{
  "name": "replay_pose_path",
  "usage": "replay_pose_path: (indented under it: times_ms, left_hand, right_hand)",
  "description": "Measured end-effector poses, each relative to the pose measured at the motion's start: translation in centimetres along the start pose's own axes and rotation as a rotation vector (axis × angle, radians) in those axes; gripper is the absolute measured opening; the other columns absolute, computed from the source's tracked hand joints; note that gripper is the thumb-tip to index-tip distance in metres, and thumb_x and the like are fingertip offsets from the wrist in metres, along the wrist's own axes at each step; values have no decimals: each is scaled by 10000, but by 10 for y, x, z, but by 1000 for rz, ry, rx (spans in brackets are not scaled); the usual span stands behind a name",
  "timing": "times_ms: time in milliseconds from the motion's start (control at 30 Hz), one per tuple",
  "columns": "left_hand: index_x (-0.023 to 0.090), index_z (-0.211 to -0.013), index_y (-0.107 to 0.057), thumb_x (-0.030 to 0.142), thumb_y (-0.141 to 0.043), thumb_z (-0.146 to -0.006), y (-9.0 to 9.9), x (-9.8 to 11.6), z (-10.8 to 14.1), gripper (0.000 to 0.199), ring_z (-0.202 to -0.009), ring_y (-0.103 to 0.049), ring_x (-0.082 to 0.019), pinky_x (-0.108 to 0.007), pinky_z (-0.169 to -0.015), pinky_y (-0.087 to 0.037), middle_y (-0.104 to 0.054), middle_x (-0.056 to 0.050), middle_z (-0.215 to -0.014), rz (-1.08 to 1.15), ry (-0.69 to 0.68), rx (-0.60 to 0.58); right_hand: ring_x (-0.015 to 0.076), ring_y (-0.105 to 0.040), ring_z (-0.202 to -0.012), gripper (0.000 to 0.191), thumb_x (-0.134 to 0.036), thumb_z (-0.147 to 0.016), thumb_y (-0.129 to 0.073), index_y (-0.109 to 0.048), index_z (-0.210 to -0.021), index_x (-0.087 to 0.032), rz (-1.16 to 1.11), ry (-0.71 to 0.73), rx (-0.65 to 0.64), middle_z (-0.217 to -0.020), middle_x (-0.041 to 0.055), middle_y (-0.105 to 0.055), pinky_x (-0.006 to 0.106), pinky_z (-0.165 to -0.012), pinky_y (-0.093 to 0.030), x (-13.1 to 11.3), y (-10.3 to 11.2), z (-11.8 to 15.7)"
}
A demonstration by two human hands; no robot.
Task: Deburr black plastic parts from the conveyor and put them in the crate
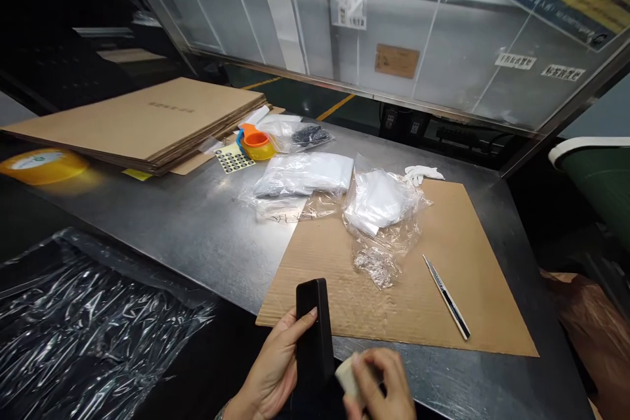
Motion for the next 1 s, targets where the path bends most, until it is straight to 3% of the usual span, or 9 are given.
replay_pose_path:
  times_ms: [133, 233, 433, 533, 633, 767, 833, 900, 1000]
  left_hand:
    - [141, -993, -597, 152, -688, -721, -6, -3, 12, 286, -605, -597, -111, -220, -572, -487, -708, -85, -901, -33, 73, -25]
    - [136, -1041, -585, 177, -682, -739, -11, -8, 19, 319, -651, -620, -128, -219, -571, -490, -701, -125, -970, -3, 162, -74]
    - [34, -906, -653, 436, -544, -833, -17, -21, 20, 422, -709, -646, -172, -225, -576, -513, -693, -137, -864, 237, 452, -287]
    - [31, -826, -661, 506, -490, -841, -22, -21, 18, 504, -739, -639, -192, -262, -646, -528, -658, -97, -785, 324, 472, -370]
    - [38, -844, -656, 485, -478, -857, -22, -17, 18, 481, -778, -630, -193, -289, -772, -516, -639, -80, -813, 346, 407, -348]
    - [85, -948, -636, 464, -467, -867, -16, -5, 15, 423, -706, -616, -168, -285, -713, -523, -621, -61, -817, 273, 225, -212]
    - [149, -1086, -590, 478, -450, -869, -15, 4, 12, 418, -674, -604, -153, -272, -663, -518, -610, -48, -818, 256, 116, -167]
    - [250, -1239, -486, 491, -433, -871, -16, 12, 10, 443, -660, -596, -143, -259, -632, -506, -599, -32, -818, 241, 20, -156]
    - [339, -1343, -344, 496, -414, -877, -16, 19, 8, 497, -643, -585, -135, -247, -611, -491, -585, -17, -799, 193, -72, -150]
  right_hand:
    - [229, -542, -885, 331, -299, -888, -491, -545, -1180, -154, 284, -128, 8, -975, 112, -525, 376, -721, -501, 58, 15, -23]
    - [238, -530, -843, 365, -436, -892, -455, -597, -1063, -147, 423, -206, -4, -897, 104, -547, 400, -713, -484, 92, 19, -37]
    - [252, -517, -860, 397, -418, -924, -345, -605, -1049, -145, 516, -336, -7, -918, 124, -575, 405, -752, -446, 137, 41, -47]
    - [275, -506, -821, 358, -385, -882, -392, -623, -978, -130, 565, -450, -43, -855, 141, -578, 428, -737, -421, 166, 57, -50]
    - [251, -530, -752, 269, -326, -839, -409, -616, -858, -156, 518, -522, -123, -775, 111, -576, 392, -701, -421, 182, 65, -51]
    - [199, -561, -649, 286, -385, -878, -344, -549, -846, -188, 372, -589, -176, -703, 54, -566, 311, -594, -442, 149, 63, -47]
    - [145, -564, -557, 314, -428, -922, -298, -508, -984, -204, 188, -588, -252, -684, 8, -587, 243, -516, -443, 108, 49, -39]
    - [127, -569, -517, 350, -432, -946, -265, -426, -1149, -197, -272, -597, -397, -669, -9, -601, 214, -472, -442, 57, 21, -25]
    - [107, -507, -387, 367, -480, -945, -267, -542, -880, -246, -372, -554, -491, -477, -57, -531, 195, -380, -347, -4, -8, -6]
Point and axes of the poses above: each hand's wrist, its own z-axis away from the middle knuckle, its own y-axis out of the back of the hand, x = y × z, the point moved 7 cm from there along -z, towards the middle knuckle
